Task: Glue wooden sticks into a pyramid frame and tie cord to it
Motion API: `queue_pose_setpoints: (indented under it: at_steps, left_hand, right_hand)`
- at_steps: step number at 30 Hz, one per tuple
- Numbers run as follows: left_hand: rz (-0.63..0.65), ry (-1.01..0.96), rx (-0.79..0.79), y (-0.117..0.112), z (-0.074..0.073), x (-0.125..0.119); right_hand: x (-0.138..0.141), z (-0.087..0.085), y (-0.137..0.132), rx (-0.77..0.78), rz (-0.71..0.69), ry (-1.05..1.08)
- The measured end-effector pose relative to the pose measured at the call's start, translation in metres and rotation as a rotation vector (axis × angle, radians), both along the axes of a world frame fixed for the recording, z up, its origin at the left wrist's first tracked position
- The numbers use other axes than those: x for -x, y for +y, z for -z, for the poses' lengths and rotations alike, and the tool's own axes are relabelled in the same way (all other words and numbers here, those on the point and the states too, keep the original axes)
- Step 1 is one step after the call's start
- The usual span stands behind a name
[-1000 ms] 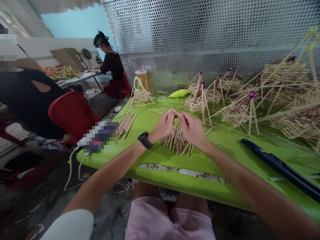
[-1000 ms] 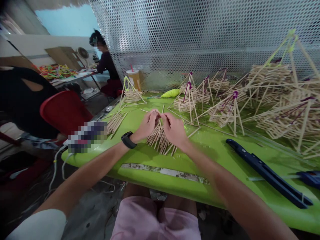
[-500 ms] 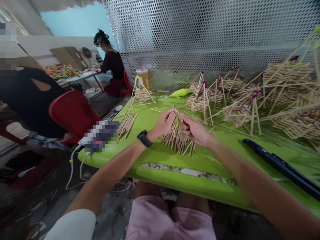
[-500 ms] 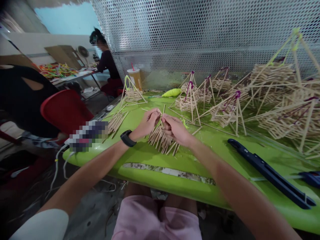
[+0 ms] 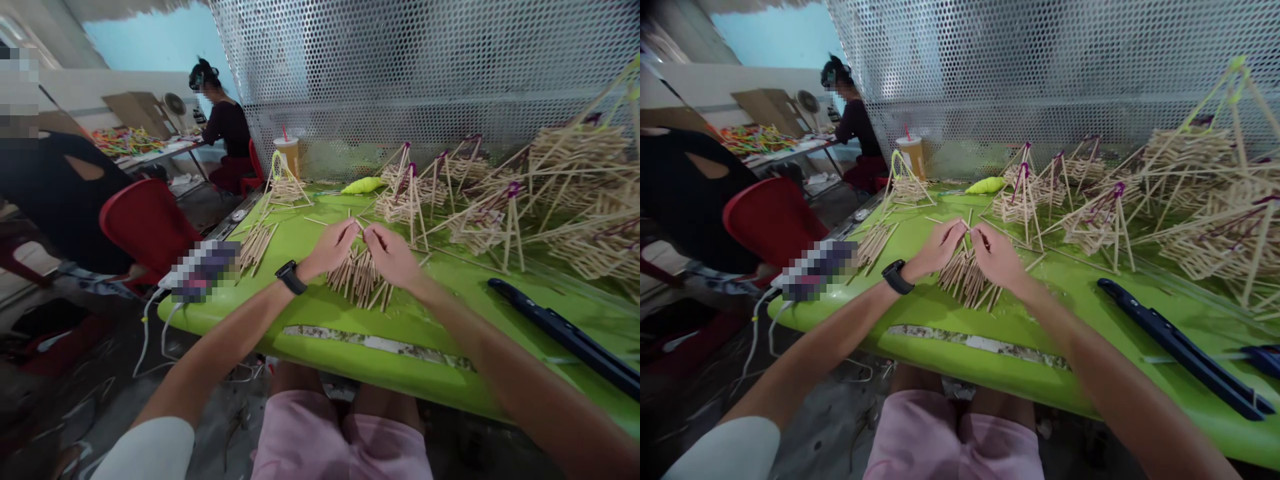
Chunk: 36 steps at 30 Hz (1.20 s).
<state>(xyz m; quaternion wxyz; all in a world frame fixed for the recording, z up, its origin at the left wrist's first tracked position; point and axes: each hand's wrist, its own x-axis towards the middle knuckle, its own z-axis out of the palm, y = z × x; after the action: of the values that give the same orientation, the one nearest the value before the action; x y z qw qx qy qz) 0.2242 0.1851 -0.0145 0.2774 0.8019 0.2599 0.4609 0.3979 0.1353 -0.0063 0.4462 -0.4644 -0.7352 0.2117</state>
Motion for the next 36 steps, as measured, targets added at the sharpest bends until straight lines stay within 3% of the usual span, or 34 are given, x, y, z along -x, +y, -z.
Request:
queue_pose_setpoints:
  at_steps: [5,9,11,16,18,24,36]
  left_hand:
    - [-0.03,0.006,0.022,0.0,0.003,-0.004]
    - [-0.046,-0.039,0.089,-0.001,0.006,-0.009]
    - [-0.067,-0.058,0.115,-0.002,0.006,-0.01]
    - [-0.019,-0.167,0.199,-0.005,0.004,-0.008]
    - [0.036,-0.234,0.281,-0.006,0.002,-0.007]
    - [0.131,-0.335,0.423,-0.006,-0.001,-0.004]
    - [0.021,-0.096,0.151,-0.002,0.005,-0.002]
  right_hand:
    - [0.002,0.002,-0.001,-0.13,0.175,-0.201]
    - [0.006,0.004,-0.001,-0.109,0.156,-0.147]
    - [0.008,0.002,-0.002,0.016,0.088,-0.001]
    - [0.006,-0.008,-0.006,0.647,-0.271,0.524]
    - [0.003,-0.012,-0.008,0.734,-0.372,0.622]
    - [0.003,-0.01,-0.007,0.727,-0.308,0.668]
    - [0.005,-0.002,-0.001,0.662,-0.273,0.587]
